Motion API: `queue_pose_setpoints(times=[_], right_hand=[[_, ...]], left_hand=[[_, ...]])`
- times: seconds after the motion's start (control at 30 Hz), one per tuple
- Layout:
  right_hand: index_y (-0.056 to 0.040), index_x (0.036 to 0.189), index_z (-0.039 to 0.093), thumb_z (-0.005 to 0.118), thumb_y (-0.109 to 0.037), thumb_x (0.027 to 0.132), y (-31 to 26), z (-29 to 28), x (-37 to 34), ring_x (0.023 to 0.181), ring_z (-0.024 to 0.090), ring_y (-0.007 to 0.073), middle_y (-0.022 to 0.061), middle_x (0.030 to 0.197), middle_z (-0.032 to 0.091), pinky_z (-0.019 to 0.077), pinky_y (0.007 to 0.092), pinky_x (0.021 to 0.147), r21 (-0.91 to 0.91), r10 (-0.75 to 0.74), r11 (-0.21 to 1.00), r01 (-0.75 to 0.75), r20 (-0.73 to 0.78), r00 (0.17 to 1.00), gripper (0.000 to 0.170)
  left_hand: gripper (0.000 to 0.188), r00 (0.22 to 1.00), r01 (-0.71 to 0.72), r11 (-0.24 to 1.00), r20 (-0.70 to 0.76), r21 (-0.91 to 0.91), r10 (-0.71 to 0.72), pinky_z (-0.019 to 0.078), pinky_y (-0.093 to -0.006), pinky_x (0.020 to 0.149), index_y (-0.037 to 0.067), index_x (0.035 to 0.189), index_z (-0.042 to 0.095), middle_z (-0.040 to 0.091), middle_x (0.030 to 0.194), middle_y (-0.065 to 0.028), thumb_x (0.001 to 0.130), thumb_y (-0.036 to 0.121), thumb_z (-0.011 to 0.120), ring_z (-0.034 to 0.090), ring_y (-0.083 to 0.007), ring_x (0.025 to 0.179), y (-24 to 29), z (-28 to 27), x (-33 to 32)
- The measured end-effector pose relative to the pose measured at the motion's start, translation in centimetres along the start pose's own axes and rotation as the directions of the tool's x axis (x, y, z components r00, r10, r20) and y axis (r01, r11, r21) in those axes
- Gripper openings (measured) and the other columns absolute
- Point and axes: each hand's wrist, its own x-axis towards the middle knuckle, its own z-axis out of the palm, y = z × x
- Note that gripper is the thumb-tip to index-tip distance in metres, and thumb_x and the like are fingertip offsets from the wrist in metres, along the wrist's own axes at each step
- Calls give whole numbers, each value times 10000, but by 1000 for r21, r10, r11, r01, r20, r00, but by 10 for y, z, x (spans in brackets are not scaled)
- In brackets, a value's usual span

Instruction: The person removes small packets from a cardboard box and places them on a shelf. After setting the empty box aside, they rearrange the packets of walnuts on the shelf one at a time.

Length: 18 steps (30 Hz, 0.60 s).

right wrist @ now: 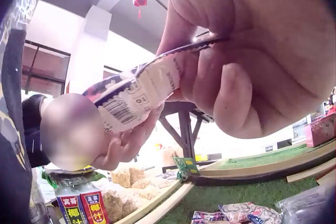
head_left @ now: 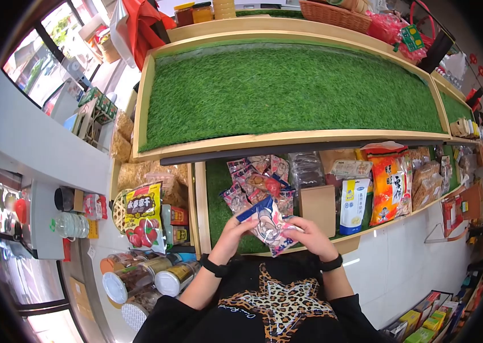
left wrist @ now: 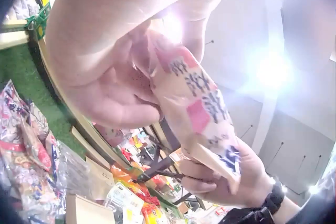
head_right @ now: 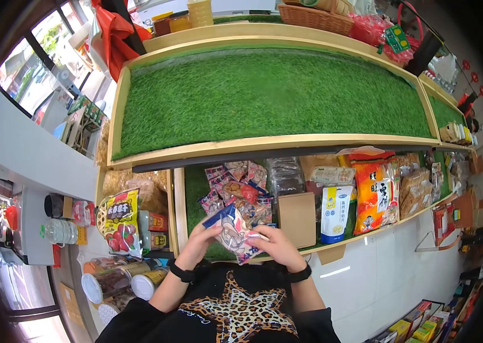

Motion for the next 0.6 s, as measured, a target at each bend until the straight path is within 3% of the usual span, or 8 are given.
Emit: queue_pose_setpoints(times=[0.07,0.13,0.2,0.27,0.33,0.4,0.43,0.6], right_hand=[[-27,864,578,608,-160,811,-4,-13,-7,652,485,48,-30,728,561,394,209,574,-100,29,995,-26,36,999,146],[-28,835,592,627,-185,796,-13,-16,-11,613,482,55,-25,672,561,390,218,551,-200,63,979,-48,70,996,166],[-33,763,605,664,-238,753,-23,-13,-16,551,468,72,3,560,517,385,238,521,-545,83,838,-35,65,994,214],[-32,713,600,680,-257,728,-15,-10,-16,547,473,76,43,533,483,389,244,521,-517,27,856,12,69,997,239],[-27,740,606,655,-234,756,-7,-9,-12,566,488,81,24,568,514,401,245,542,-538,-2,841,63,112,994,213],[-28,823,603,619,-216,785,4,-6,-9,607,504,87,22,652,545,409,245,563,-379,-39,924,53,44,998,192],[-29,906,600,583,-198,814,7,-5,-9,647,521,92,20,736,576,418,244,584,-208,-62,977,54,-32,998,193],[-22,1132,464,559,-184,852,6,-8,-9,805,508,83,29,986,533,434,230,685,86,-98,988,127,-284,954,337]], left_hand=[[553,996,-70,994,-58,90,75,393,-304,860,16,1209,419,509,1156,-100,761,255,639,503,-191,1040,1,-1,0],[702,903,-316,738,-50,596,426,330,-353,939,18,1276,322,426,1248,-131,729,291,665,399,-252,1161,1,-2,2],[659,851,-398,591,41,702,524,292,-388,972,78,1247,399,458,1216,-122,715,363,666,378,-277,1179,9,7,-2],[637,826,-517,-7,501,856,259,255,-406,982,118,1197,473,472,1201,-84,677,427,672,345,-286,1206,27,24,-11],[511,818,-552,41,531,833,223,261,-414,965,133,1031,600,558,1078,-85,658,475,669,453,-274,1104,24,33,-13],[412,925,-343,156,362,926,-116,319,-399,897,129,821,651,621,803,-75,664,510,645,569,-234,877,22,32,-8],[408,910,-414,146,406,899,80,401,-368,727,97,720,643,585,605,-69,692,504,626,579,-251,637,11,27,-7],[386,996,-74,524,36,849,83,407,-323,488,47,798,638,568,562,-94,790,426,572,559,-227,501,-7,25,-10]])
